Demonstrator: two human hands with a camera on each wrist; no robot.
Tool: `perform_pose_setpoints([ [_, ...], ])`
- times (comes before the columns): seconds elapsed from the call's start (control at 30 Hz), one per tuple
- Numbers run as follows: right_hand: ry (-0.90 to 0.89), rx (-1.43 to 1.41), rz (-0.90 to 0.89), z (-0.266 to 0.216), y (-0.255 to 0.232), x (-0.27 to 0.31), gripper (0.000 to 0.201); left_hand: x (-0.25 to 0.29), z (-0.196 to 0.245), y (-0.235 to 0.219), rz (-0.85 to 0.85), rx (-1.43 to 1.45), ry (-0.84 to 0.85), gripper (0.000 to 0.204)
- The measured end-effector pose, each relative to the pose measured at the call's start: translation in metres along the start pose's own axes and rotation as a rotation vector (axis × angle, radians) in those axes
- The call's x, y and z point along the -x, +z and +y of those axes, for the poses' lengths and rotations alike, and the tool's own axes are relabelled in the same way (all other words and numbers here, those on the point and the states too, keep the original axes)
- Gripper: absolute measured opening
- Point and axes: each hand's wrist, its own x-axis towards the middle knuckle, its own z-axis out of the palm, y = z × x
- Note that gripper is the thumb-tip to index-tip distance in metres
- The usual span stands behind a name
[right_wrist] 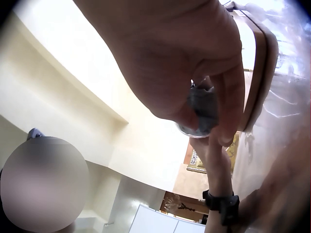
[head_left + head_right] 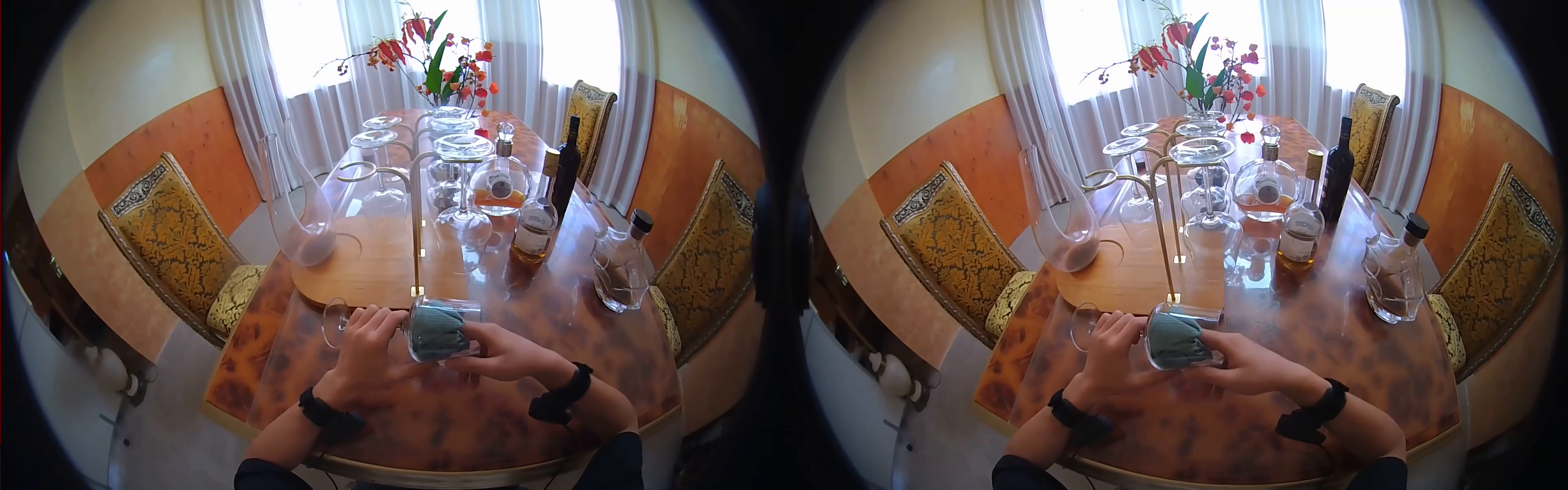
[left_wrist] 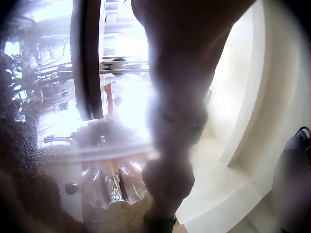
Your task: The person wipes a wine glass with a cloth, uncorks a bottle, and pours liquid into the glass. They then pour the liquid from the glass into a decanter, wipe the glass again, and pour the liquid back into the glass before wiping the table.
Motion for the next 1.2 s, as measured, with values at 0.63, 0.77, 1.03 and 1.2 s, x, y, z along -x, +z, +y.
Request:
perform_pose_setpoints([
  [0.63, -0.306, 0.789, 0.268, -0.032, -0.002, 0.012, 0.072, 0.012, -0.013, 0.010, -0.066, 0.286, -0.257, 0.070],
  [0.77, -0.185, 0.816, 0.119, -0.032, -0.004, 0.012, 0.080, 0.011, -0.011, 0.013, -0.034, 0.387, -0.263, 0.071],
  [1.03, -0.140, 0.782, 0.053, -0.022, -0.008, 0.007, 0.074, 0.004, -0.004, 0.007, -0.024, 0.227, -0.091, 0.069],
  [1.2, -0.213, 0.602, 0.039, -0.007, -0.019, 0.005, 0.068, 0.002, 0.001, 0.005, 0.003, 0.129, -0.047, 0.067],
])
